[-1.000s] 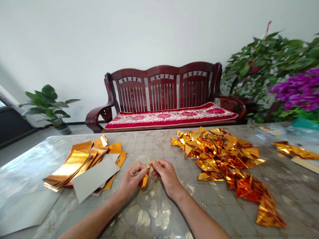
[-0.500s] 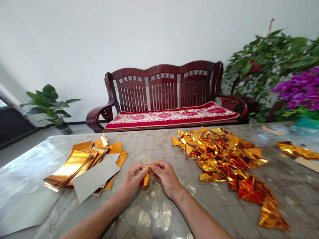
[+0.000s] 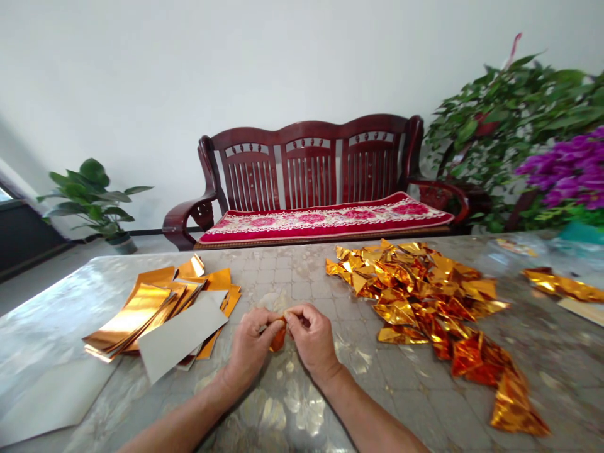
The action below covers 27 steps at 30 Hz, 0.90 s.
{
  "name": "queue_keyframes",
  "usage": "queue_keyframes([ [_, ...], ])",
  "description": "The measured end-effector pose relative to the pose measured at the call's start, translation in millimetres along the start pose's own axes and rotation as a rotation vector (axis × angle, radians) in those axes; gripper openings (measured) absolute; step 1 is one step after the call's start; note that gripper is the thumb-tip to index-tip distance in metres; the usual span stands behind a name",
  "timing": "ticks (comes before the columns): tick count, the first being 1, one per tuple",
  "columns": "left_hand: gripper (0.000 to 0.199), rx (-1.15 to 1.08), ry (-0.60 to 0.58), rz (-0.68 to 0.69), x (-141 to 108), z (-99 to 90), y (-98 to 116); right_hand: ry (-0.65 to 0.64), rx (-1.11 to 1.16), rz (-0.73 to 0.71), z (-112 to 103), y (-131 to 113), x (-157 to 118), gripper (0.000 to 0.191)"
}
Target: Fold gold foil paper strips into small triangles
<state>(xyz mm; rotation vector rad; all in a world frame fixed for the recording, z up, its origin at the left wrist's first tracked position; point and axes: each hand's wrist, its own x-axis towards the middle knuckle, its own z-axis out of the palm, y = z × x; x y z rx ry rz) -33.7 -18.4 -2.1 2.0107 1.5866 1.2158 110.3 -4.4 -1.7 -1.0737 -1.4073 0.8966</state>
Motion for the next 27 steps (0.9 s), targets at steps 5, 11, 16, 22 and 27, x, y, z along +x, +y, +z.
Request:
queue_keyframes([
  [5,0.023,-0.042,0.021,-0.004,1.5,-1.8,0.8,-0.035,0.061,0.058,-0.7,-0.4,-0.5,0.023],
  [11,0.026,-0.241,0.01,-0.128,3.1,-4.6,5.4,-0.117,0.363,0.237,1.9,5.9,-0.4,0.035],
  [16,0.028,-0.426,-0.025,-0.226,2.5,-2.5,1.7,-0.14,0.477,0.289,4.3,9.9,1.5,0.034],
  [22,0.032,-0.586,-0.092,-0.303,4.1,0.4,-0.3,-0.209,0.633,0.384,2.2,10.6,3.8,0.034],
  [27,0.032,-0.538,-0.097,-0.274,3.0,-0.3,-0.7,-0.206,0.574,0.348,2.1,10.3,4.5,0.033],
])
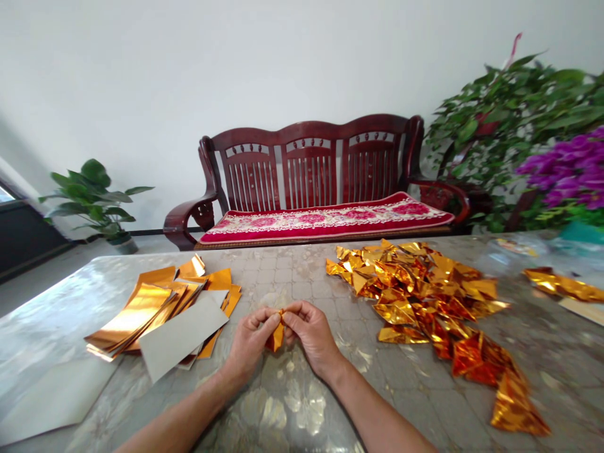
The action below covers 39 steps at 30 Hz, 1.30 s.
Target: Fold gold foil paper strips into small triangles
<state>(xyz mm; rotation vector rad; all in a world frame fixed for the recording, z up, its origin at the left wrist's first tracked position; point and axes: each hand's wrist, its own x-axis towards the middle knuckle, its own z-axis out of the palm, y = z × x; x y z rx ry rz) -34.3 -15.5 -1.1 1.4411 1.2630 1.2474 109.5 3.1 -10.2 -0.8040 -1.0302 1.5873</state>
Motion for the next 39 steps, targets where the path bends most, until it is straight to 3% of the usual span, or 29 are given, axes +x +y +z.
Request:
queue_keyframes([
  [8,0.029,0.067,0.021,0.025,0.2,-0.2,1.3,0.061,-0.167,-0.102,1.2,2.1,-0.4,0.034],
  [12,0.027,0.042,-0.003,0.016,0.0,0.8,5.2,0.061,-0.118,-0.053,-0.9,1.5,0.0,0.033],
  [21,0.037,-0.2,-0.099,-0.113,0.6,5.6,7.9,-0.074,0.126,0.116,-3.7,-3.5,0.5,0.039],
  [26,0.04,-0.243,-0.112,-0.13,0.0,6.9,9.3,-0.113,0.151,0.117,-4.6,-2.0,0.8,0.035],
  [32,0.04,-0.247,-0.125,-0.12,0.6,6.6,8.7,-0.073,0.119,0.109,-2.0,-2.5,0.3,0.039],
  [35,0.04,-0.213,-0.099,-0.119,0.5,5.6,6.7,-0.034,0.031,0.053,-0.7,-4.0,-0.5,0.038],
  [39,0.028,0.039,0.058,0.006,-0.2,2.4,4.0,0.003,-0.181,-0.08,-1.9,-6.0,-0.5,0.033],
])
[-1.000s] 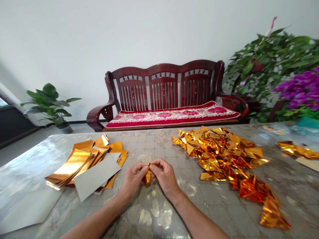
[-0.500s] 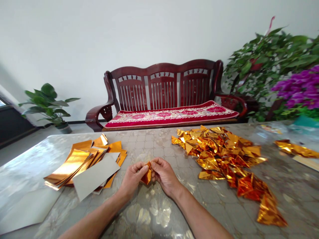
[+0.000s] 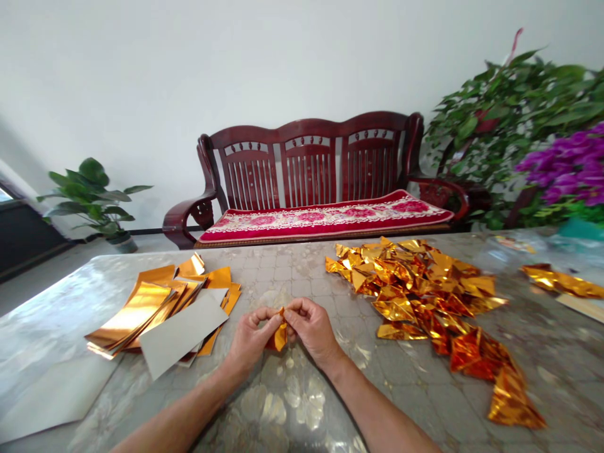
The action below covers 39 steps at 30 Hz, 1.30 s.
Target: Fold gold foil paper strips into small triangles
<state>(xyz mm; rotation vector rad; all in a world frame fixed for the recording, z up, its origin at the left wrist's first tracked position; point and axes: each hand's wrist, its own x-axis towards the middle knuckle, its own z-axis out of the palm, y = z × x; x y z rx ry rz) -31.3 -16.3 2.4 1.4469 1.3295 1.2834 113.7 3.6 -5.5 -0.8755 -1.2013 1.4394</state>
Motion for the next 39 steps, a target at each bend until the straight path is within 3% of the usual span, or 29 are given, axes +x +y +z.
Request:
queue_keyframes([
  [4,0.017,0.205,0.076,0.134,-1.0,-2.3,-0.9,0.016,-0.21,-0.107,-3.6,-0.2,0.4,0.023],
  [12,0.013,0.297,0.028,0.225,-2.5,-3.3,-1.5,0.059,-0.502,-0.247,-10.4,0.2,0.1,0.012],
  [17,0.019,0.318,0.033,0.22,-2.7,-3.5,1.0,0.05,-0.528,-0.283,-10.8,1.0,-1.2,0.011],
  [23,0.02,0.332,0.045,0.256,-3.8,-2.7,4.1,0.017,-0.368,-0.221,-5.4,-4.6,-4.4,0.017],
  [28,0.022,0.364,0.028,0.282,-3.6,-2.1,3.9,0.048,-0.485,-0.324,-1.6,-4.6,-4.9,0.016],
  [35,0.022,0.123,0.081,0.076,-1.5,1.3,3.1,0.082,-0.23,-0.171,4.5,0.5,-3.2,0.019],
  [39,0.019,0.053,0.095,0.005,-1.2,2.8,3.5,0.1,-0.209,-0.154,7.1,1.4,-3.2,0.018],
])
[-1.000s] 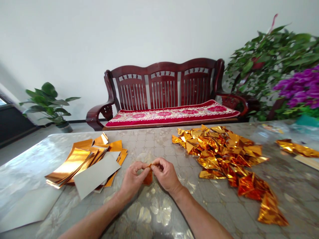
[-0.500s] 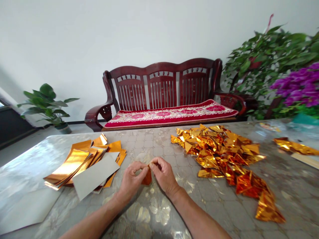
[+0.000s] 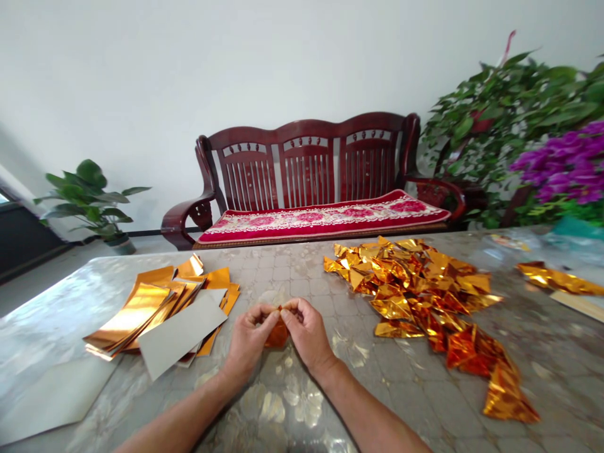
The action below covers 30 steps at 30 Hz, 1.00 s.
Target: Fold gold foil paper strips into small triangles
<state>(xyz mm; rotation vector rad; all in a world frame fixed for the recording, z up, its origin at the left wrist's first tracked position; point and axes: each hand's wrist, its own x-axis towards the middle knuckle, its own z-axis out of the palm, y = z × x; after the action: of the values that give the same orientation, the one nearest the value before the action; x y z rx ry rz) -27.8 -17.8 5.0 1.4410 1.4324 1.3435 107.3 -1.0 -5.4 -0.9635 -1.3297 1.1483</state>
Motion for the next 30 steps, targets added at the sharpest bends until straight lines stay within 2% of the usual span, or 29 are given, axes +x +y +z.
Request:
queue_keyframes([
  [9,0.014,0.024,-0.01,0.041,6.7,-0.4,-4.8,-0.006,-0.316,-0.091,-2.9,-0.6,-2.1,0.011],
  [18,0.02,-0.056,-0.041,0.025,6.2,-2.0,1.6,-0.08,-0.206,-0.015,-4.5,-0.7,1.8,0.019],
  [30,0.024,-0.222,-0.083,-0.007,5.8,1.5,-8.9,-0.078,-0.208,-0.006,1.0,-7.1,-0.1,0.014],
])
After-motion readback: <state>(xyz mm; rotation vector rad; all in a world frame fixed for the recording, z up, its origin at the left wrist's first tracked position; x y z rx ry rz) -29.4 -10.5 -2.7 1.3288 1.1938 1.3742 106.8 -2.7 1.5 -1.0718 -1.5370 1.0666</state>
